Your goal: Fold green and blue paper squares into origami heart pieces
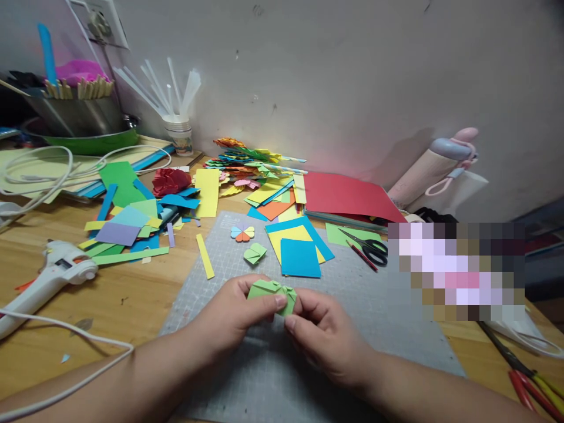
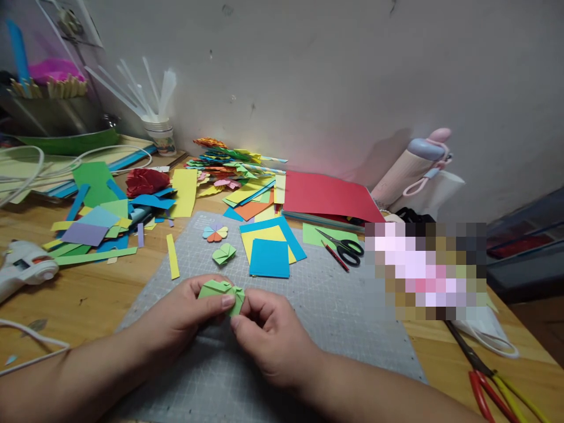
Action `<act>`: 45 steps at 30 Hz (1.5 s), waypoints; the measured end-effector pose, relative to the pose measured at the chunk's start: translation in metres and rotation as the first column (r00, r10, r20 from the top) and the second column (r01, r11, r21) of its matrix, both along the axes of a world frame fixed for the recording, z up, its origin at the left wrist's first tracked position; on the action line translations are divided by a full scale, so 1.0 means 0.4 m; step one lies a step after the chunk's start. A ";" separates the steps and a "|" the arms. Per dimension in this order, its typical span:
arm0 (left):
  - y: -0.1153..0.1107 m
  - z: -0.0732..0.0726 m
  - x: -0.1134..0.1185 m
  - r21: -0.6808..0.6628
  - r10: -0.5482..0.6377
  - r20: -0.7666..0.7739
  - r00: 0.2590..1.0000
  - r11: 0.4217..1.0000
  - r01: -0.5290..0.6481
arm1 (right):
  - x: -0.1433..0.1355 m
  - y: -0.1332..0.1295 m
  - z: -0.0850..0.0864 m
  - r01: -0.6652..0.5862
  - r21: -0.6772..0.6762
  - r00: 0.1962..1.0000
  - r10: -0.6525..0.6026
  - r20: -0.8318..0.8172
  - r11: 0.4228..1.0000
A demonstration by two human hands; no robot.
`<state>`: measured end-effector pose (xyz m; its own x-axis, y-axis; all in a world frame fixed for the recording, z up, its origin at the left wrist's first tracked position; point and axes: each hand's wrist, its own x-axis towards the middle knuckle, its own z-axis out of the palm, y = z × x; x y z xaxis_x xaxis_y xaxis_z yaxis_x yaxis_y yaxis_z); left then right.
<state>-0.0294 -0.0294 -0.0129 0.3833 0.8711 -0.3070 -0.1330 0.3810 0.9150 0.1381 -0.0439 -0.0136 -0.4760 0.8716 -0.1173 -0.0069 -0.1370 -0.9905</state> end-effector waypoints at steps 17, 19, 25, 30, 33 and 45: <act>0.005 0.034 -0.001 0.215 0.041 -0.192 0.981 0.977 0.002 | 0.025 0.024 0.011 0.093 0.186 0.973 -0.128 0.191 0.978; 0.004 0.035 0.001 0.221 0.056 -0.199 0.978 0.975 -0.011 | 0.023 0.022 0.011 0.067 0.175 0.979 -0.099 0.180 0.982; 0.003 0.039 0.003 0.228 0.038 -0.248 0.968 0.973 0.020 | 0.012 0.018 0.015 0.115 0.246 0.961 -0.170 0.216 0.962; 0.004 0.034 -0.002 0.250 0.028 -0.304 0.952 0.967 0.052 | 0.014 0.021 0.012 0.108 0.312 0.942 -0.197 0.271 0.944; 0.002 0.031 -0.002 0.283 0.025 -0.319 0.947 0.957 0.070 | 0.017 0.019 0.009 0.081 0.376 0.932 -0.204 0.300 0.923; -0.035 0.033 0.014 0.546 0.250 -0.428 0.868 0.837 0.028 | -0.001 -0.014 0.017 0.016 0.492 0.926 -0.199 0.321 0.870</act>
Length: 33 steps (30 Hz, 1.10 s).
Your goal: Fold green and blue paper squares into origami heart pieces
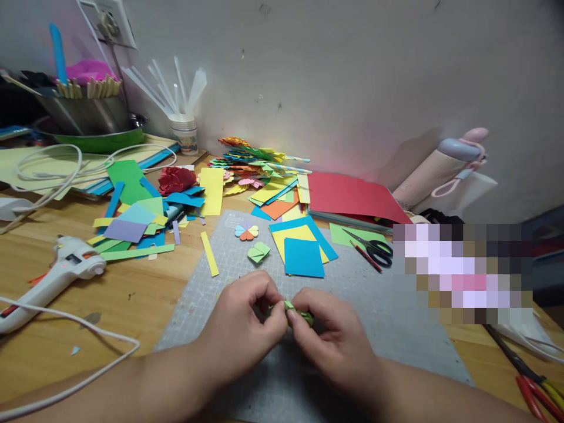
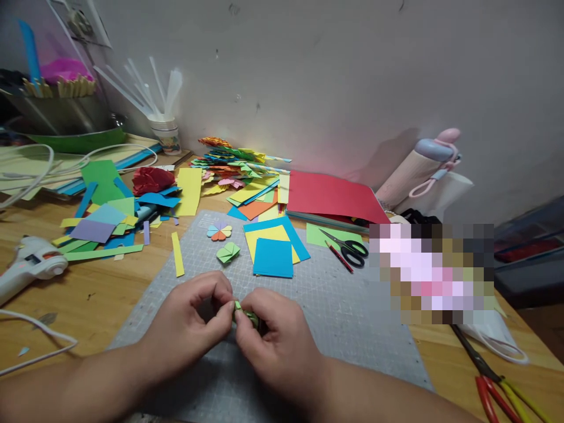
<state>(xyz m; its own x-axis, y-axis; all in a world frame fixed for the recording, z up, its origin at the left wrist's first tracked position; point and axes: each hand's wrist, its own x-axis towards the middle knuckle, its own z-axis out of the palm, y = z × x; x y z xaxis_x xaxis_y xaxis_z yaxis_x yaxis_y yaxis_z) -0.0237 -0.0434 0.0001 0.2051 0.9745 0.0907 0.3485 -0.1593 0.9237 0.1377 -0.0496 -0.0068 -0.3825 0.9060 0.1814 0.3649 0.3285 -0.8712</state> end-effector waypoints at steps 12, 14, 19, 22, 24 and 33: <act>0.050 -0.016 -0.035 -0.502 -0.090 0.546 0.833 0.761 0.411 | 0.018 0.026 -0.003 -0.111 -0.505 0.927 -0.094 -0.362 0.856; 0.050 -0.016 -0.034 -0.500 -0.091 0.499 0.862 0.782 0.372 | 0.016 0.021 0.003 -0.100 -0.483 0.937 -0.081 -0.340 0.870; 0.049 -0.017 -0.029 -0.479 -0.067 0.494 0.867 0.811 0.336 | 0.017 0.017 -0.004 -0.165 -0.482 0.909 -0.057 -0.413 0.860; 0.048 -0.015 -0.028 -0.451 -0.007 0.502 0.865 0.851 0.269 | 0.017 0.017 -0.019 -0.277 -0.507 0.841 -0.049 -0.539 0.816; 0.047 -0.010 -0.025 -0.429 0.033 0.493 0.870 0.879 0.210 | 0.013 0.017 -0.025 -0.289 -0.518 0.843 -0.042 -0.537 0.805; 0.032 0.000 -0.016 -0.272 -0.099 0.350 0.932 0.941 0.202 | 0.010 0.019 -0.004 -0.163 -0.540 0.880 -0.126 -0.458 0.825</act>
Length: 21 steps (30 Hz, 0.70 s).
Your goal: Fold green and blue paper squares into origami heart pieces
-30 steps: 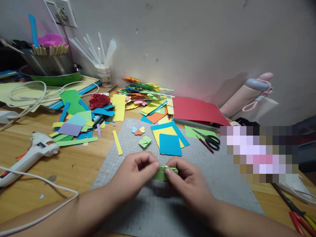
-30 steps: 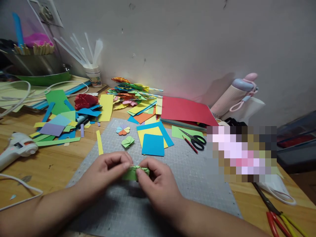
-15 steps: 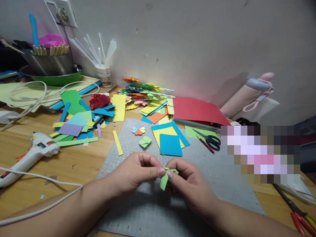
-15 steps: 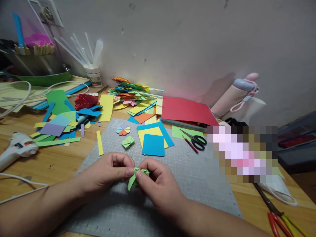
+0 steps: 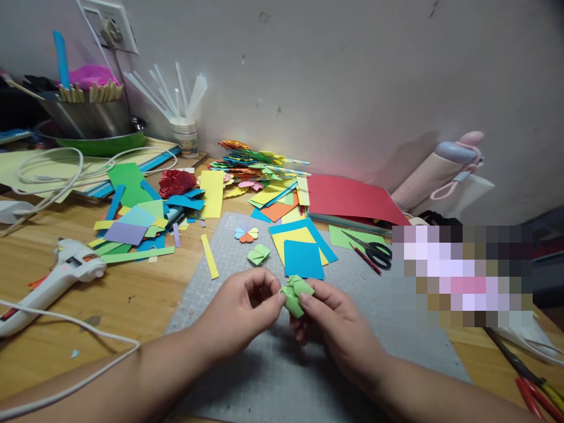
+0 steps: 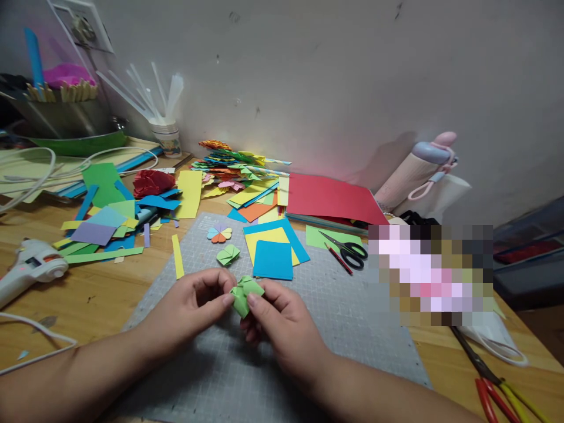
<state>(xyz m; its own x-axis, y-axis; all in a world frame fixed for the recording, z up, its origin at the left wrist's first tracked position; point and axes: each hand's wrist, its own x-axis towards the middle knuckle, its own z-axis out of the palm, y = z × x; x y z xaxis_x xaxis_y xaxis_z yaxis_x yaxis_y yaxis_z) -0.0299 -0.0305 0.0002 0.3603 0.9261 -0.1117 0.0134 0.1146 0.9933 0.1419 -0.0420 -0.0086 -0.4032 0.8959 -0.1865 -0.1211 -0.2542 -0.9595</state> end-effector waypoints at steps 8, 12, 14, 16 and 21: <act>-0.003 -0.003 0.000 0.081 0.026 -0.097 0.995 0.997 -0.019 | -0.007 0.003 -0.005 -0.037 0.065 0.997 0.032 0.075 0.997; 0.000 -0.012 0.002 -0.050 -0.039 0.007 0.999 0.998 0.039 | -0.009 0.004 0.004 -0.034 0.072 0.987 0.022 0.159 0.997; 0.003 -0.015 0.002 -0.101 -0.058 0.050 0.997 0.993 0.062 | -0.009 0.004 0.007 -0.037 0.070 0.984 0.024 0.178 0.997; 0.007 -0.016 0.002 -0.138 -0.029 0.085 0.996 0.990 0.040 | -0.008 0.005 0.007 -0.060 0.052 0.987 0.051 0.150 0.997; 0.012 -0.023 -0.001 -0.187 0.053 0.160 0.986 0.982 -0.022 | -0.006 0.006 -0.004 -0.064 0.059 0.993 0.057 0.107 0.996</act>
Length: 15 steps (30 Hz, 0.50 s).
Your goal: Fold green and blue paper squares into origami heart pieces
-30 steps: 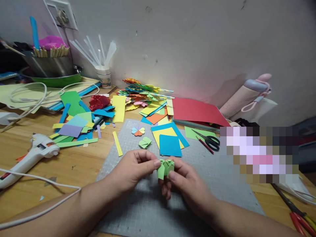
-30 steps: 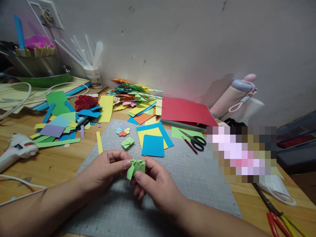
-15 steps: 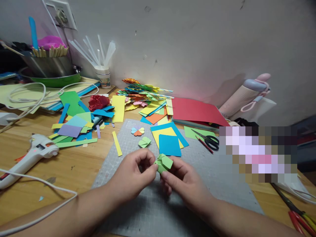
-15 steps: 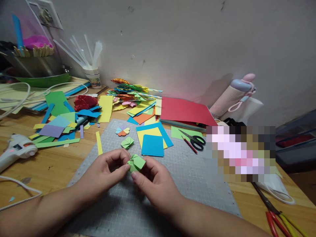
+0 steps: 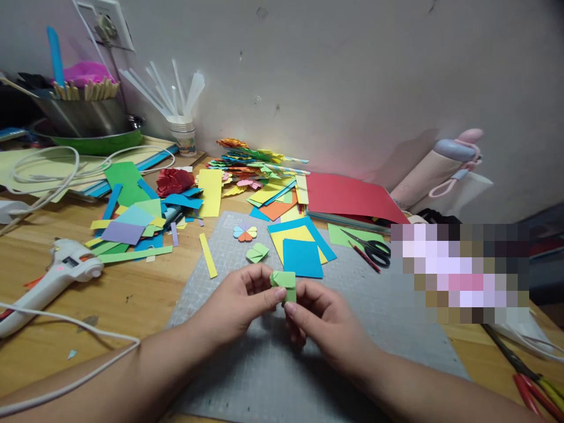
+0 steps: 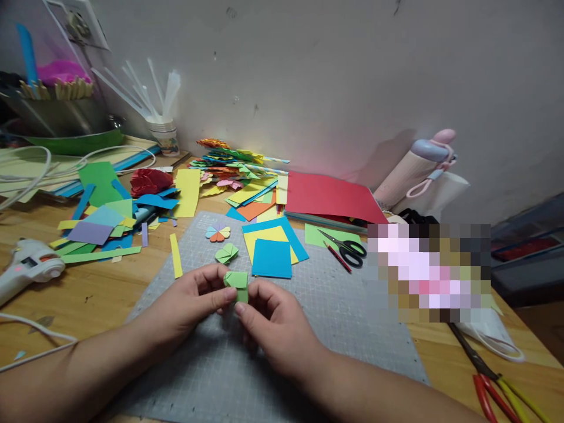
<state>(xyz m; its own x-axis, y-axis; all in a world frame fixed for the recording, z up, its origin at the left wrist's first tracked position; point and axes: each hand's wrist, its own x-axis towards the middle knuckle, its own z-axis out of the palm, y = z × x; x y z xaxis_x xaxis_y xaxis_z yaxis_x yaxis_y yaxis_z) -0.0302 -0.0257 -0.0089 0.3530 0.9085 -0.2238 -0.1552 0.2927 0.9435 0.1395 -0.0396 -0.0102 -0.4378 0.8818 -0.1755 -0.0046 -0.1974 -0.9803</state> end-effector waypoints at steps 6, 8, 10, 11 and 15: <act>0.001 -0.007 -0.002 -0.061 -0.070 0.104 0.992 0.995 0.077 | 0.004 -0.003 0.001 0.048 0.033 0.999 -0.048 0.000 0.998; 0.000 -0.004 -0.001 -0.065 -0.093 0.119 0.989 0.993 0.101 | 0.004 -0.004 0.003 0.051 0.040 0.998 -0.052 0.025 0.998; -0.001 0.001 0.001 -0.062 -0.128 0.110 0.986 0.989 0.135 | 0.004 -0.003 0.005 0.059 0.066 0.996 -0.064 0.065 0.996; -0.002 0.003 0.002 -0.059 -0.147 0.108 0.983 0.986 0.154 | 0.005 -0.002 0.006 0.060 0.084 0.993 -0.068 0.093 0.995; -0.003 0.010 0.002 -0.065 -0.177 0.111 0.978 0.981 0.185 | 0.007 0.002 0.008 0.047 0.133 0.983 -0.070 0.172 0.990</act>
